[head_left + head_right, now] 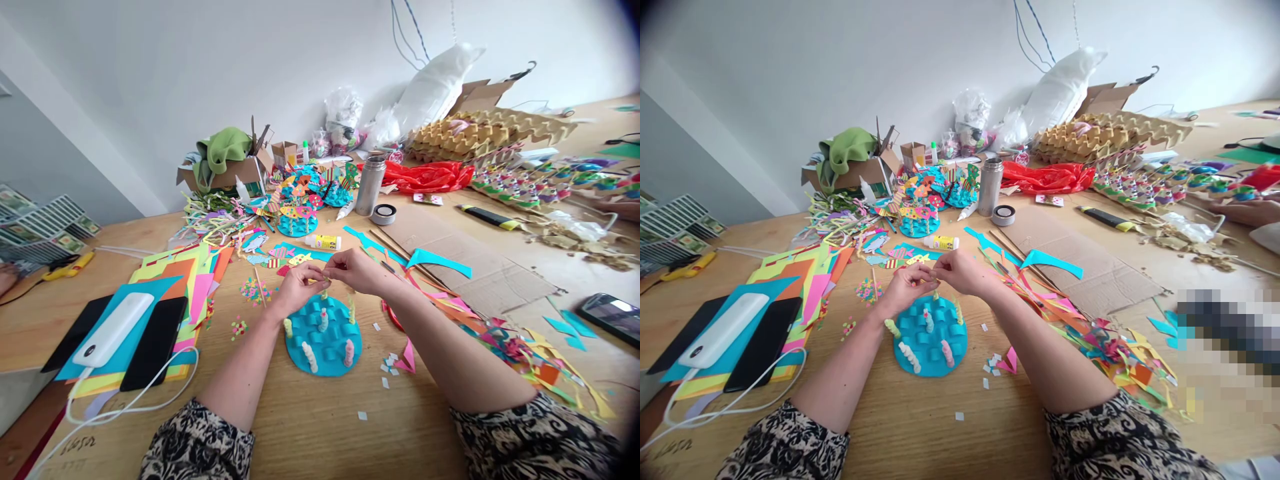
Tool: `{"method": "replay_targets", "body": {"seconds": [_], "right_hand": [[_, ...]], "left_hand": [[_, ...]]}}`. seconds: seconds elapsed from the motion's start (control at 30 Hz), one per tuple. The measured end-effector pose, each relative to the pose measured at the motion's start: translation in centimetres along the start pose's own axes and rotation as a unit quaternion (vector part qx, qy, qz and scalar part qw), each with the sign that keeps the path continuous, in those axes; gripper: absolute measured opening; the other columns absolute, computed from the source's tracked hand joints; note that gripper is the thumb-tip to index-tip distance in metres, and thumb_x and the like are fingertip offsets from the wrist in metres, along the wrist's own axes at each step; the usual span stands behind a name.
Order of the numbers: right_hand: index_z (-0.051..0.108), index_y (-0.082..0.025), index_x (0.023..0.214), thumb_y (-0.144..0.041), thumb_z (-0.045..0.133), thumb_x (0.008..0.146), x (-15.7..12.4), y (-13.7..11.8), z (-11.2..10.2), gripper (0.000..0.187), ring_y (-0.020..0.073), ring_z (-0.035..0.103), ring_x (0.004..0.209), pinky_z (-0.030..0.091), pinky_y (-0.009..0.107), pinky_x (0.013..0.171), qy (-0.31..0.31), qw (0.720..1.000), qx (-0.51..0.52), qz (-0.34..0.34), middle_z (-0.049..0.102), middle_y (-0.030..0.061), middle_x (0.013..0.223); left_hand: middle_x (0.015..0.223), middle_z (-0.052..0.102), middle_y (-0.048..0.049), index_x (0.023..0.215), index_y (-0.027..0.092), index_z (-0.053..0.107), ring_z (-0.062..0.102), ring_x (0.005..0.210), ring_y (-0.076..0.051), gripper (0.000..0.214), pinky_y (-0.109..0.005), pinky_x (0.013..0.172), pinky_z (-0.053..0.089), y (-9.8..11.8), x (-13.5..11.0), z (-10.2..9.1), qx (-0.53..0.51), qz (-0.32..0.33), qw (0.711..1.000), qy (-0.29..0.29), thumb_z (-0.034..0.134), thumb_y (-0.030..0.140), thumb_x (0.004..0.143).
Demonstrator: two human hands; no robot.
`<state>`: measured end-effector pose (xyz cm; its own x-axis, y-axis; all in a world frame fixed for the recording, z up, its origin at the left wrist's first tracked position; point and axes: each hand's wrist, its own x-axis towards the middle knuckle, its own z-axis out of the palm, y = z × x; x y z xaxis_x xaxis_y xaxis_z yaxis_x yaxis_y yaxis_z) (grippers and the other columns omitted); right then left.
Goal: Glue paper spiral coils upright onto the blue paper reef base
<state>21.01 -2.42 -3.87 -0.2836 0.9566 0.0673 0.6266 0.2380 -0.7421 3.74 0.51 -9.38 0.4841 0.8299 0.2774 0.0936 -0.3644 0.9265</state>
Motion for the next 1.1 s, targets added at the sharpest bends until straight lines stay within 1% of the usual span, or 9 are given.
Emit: {"method": "replay_targets", "body": {"seconds": [0.1, 0.2, 0.33, 0.53, 0.67, 0.8, 0.97, 1.03, 1.1], "right_hand": [[0.064, -0.013, 0.069, -0.031, 0.052, 0.078, 0.0, -0.1, 0.2, 0.024, 0.0113, 0.046, 0.056, 0.031, 0.024, 0.051, -0.002, 1.000, -0.016, -0.001, 0.060, 0.0018, 0.061], [0.063, -0.013, 0.066, -0.029, 0.052, 0.078, -0.1, -0.4, 0.1, 0.023, 0.0107, 0.045, 0.055, 0.031, 0.024, 0.051, -0.003, 1.000, -0.026, -0.002, 0.058, 0.0009, 0.059], [0.060, -0.014, 0.061, -0.040, 0.049, 0.082, -0.3, -0.6, -0.5, 0.035, 0.0096, 0.040, 0.051, 0.027, 0.024, 0.048, 0.004, 1.000, -0.026, 0.000, 0.051, -0.0012, 0.053], [0.064, -0.013, 0.070, -0.045, 0.046, 0.085, -0.1, 0.5, -1.5, 0.040, 0.0115, 0.047, 0.056, 0.032, 0.024, 0.051, 0.052, 0.999, 0.000, -0.003, 0.057, 0.0017, 0.060], [0.065, -0.013, 0.070, -0.046, 0.047, 0.085, 0.0, 1.0, -1.5, 0.041, 0.0114, 0.047, 0.055, 0.031, 0.024, 0.051, 0.048, 0.999, 0.002, -0.013, 0.058, 0.0020, 0.060], [0.066, -0.013, 0.071, -0.046, 0.049, 0.083, -0.1, 1.1, -1.6, 0.040, 0.0110, 0.046, 0.054, 0.031, 0.024, 0.050, 0.045, 0.999, -0.004, -0.012, 0.058, 0.0015, 0.060], [0.066, -0.014, 0.073, -0.044, 0.052, 0.082, -0.1, 1.3, -2.5, 0.035, 0.0103, 0.044, 0.052, 0.029, 0.024, 0.048, 0.060, 0.997, -0.048, 0.025, 0.059, 0.0003, 0.059], [0.068, -0.015, 0.077, -0.039, 0.054, 0.081, -0.1, 1.6, -2.7, 0.028, 0.0109, 0.048, 0.054, 0.031, 0.024, 0.050, 0.059, 0.992, -0.098, 0.057, 0.062, 0.0007, 0.063], [0.068, -0.017, 0.080, -0.035, 0.056, 0.081, 0.1, 2.0, -2.5, 0.022, 0.0124, 0.054, 0.060, 0.033, 0.024, 0.052, 0.039, 0.979, -0.173, 0.099, 0.066, 0.0018, 0.070]], "left_hand": [[0.088, 0.064, -0.0079, 0.068, 0.018, 0.074, 0.060, 0.084, -0.019, 0.021, -0.031, 0.074, 0.047, 0.4, 0.0, 0.0, 0.001, 0.002, 1.000, -0.005, 0.078, 0.038, 0.064], [0.088, 0.064, -0.0082, 0.067, 0.018, 0.073, 0.059, 0.082, -0.019, 0.021, -0.030, 0.069, 0.046, 0.6, -0.1, -0.1, 0.009, -0.002, 1.000, -0.015, 0.078, 0.038, 0.064], [0.090, 0.065, -0.0091, 0.067, 0.016, 0.072, 0.060, 0.084, -0.019, 0.020, -0.029, 0.070, 0.045, 0.8, -0.1, -0.2, 0.003, -0.007, 1.000, -0.007, 0.078, 0.036, 0.064], [0.091, 0.064, -0.0091, 0.069, 0.014, 0.071, 0.059, 0.080, -0.017, 0.022, -0.027, 0.065, 0.042, 1.0, -0.1, -0.4, 0.025, -0.032, 0.999, 0.000, 0.081, 0.031, 0.058], [0.096, 0.065, -0.0101, 0.072, 0.014, 0.070, 0.058, 0.081, -0.017, 0.024, -0.025, 0.062, 0.040, 1.3, -0.2, -0.6, 0.020, -0.041, 0.999, -0.015, 0.081, 0.031, 0.059], [0.100, 0.066, -0.0107, 0.077, 0.014, 0.071, 0.058, 0.082, -0.017, 0.027, -0.024, 0.060, 0.039, 1.5, -0.2, -0.9, 0.024, -0.041, 0.998, -0.036, 0.080, 0.033, 0.061], [0.110, 0.064, -0.0107, 0.092, 0.017, 0.072, 0.059, 0.084, -0.017, 0.039, -0.025, 0.063, 0.041, 1.8, -0.3, -1.1, 0.026, -0.060, 0.997, -0.051, 0.079, 0.040, 0.062], [0.110, 0.065, -0.0106, 0.096, 0.017, 0.072, 0.060, 0.088, -0.019, 0.042, -0.026, 0.068, 0.044, 2.0, -0.3, -1.2, 0.015, -0.066, 0.996, -0.056, 0.075, 0.045, 0.065], [0.108, 0.067, -0.0106, 0.098, 0.017, 0.071, 0.060, 0.093, -0.021, 0.044, -0.028, 0.073, 0.044, 2.1, -0.3, -1.4, -0.003, -0.070, 0.996, -0.048, 0.068, 0.052, 0.071]]}}
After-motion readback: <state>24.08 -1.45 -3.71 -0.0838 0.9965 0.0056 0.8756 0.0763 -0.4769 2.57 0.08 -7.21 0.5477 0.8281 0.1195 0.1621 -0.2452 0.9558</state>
